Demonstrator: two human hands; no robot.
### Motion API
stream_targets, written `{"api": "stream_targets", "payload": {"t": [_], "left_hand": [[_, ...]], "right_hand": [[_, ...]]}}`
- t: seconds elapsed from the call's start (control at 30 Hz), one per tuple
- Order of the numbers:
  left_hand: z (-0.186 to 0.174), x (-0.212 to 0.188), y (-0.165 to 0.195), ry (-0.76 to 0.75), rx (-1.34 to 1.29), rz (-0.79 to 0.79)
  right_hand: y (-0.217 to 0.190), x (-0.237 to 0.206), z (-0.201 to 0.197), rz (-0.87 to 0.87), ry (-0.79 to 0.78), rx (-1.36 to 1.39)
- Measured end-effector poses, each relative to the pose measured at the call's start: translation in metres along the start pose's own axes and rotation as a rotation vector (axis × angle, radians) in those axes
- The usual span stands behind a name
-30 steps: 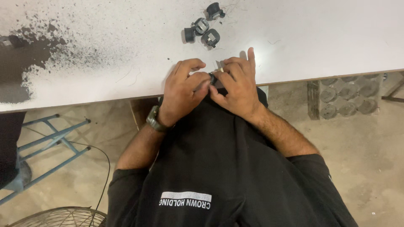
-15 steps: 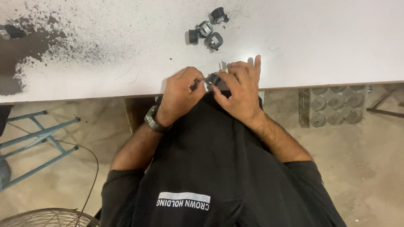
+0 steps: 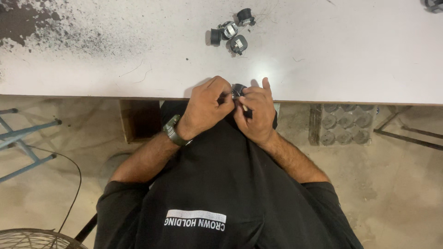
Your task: The person uses a small abrasive block to deburr and smooth the edges of multiple black mechanical parts on a white table. They handle each part one at a time, rotating it to treat different edges, then place it aside and pick up the next part.
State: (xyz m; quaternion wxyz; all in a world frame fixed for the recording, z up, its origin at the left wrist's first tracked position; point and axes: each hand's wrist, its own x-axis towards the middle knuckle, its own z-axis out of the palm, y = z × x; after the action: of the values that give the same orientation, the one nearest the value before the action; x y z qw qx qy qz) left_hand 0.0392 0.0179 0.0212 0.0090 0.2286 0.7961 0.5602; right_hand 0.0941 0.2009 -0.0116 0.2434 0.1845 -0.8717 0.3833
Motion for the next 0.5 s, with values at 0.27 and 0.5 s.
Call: {"api": "stream_targets", "payload": {"t": [0.27, 0.5], "left_hand": [[-0.003, 0.023, 0.002, -0.088, 0.163, 0.026], [-0.004, 0.079, -0.007, -0.054, 0.718, -0.088]], "right_hand": [[0.018, 0.005, -0.009, -0.024, -0.044, -0.116], [0.041, 0.021, -0.045, 0.184, 0.180, -0.178]]}}
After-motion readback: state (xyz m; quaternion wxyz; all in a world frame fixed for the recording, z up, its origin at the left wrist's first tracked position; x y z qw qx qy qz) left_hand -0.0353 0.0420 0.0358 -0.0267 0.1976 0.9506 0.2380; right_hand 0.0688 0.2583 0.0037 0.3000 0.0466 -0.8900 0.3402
